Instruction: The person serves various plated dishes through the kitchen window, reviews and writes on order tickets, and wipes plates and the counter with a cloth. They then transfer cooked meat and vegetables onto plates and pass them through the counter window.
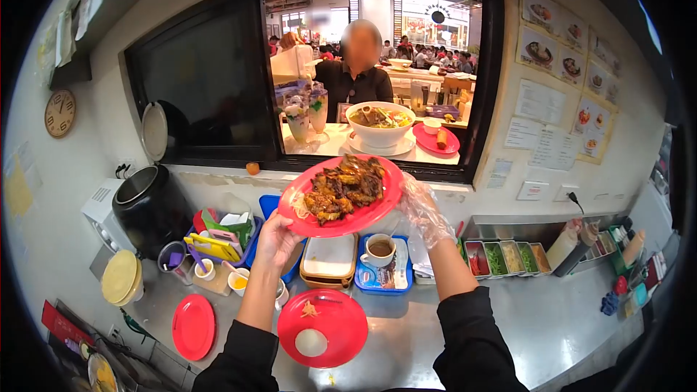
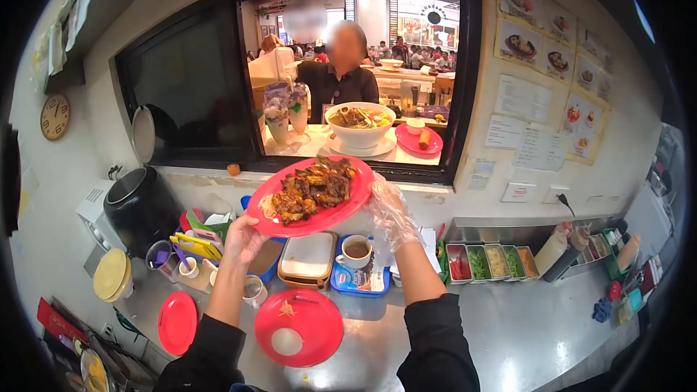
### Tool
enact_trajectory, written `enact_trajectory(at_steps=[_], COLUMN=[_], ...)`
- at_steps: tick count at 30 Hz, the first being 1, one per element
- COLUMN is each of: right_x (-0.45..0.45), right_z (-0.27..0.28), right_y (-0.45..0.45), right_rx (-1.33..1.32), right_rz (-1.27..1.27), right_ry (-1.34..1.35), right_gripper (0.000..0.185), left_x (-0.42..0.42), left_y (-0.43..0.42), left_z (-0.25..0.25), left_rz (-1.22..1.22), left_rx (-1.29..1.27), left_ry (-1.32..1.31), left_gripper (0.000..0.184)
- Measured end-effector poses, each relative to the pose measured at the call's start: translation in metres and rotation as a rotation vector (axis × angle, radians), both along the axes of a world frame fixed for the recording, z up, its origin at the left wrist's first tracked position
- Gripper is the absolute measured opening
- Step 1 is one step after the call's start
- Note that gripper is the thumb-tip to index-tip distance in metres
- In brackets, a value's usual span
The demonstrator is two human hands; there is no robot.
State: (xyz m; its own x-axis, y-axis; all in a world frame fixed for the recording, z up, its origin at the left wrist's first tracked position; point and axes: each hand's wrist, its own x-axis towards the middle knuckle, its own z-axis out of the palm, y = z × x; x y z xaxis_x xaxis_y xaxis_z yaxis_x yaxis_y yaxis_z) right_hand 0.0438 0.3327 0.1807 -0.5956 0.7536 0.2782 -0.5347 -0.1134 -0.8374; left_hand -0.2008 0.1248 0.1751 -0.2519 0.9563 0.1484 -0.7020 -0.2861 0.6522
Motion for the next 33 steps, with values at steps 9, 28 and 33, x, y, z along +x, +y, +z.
enact_trajectory(at_steps=[9,28,33], right_x=[0.0,0.169,0.159], right_z=[-0.051,-0.172,-0.171], right_y=[-0.058,-0.238,-0.239], right_rx=[-0.053,-0.35,-0.409], right_rz=[0.078,-0.303,-0.31], right_ry=[0.021,-0.224,-0.215], right_gripper=[0.064,0.06,0.056], left_x=[0.025,0.079,0.112], left_y=[0.106,0.12,0.163], left_z=[-0.023,-0.023,-0.014], left_rz=[0.405,0.252,0.109], left_rx=[0.052,-0.015,-0.067], left_ry=[-0.188,-0.13,-0.076], left_gripper=[0.06,0.053,0.05])
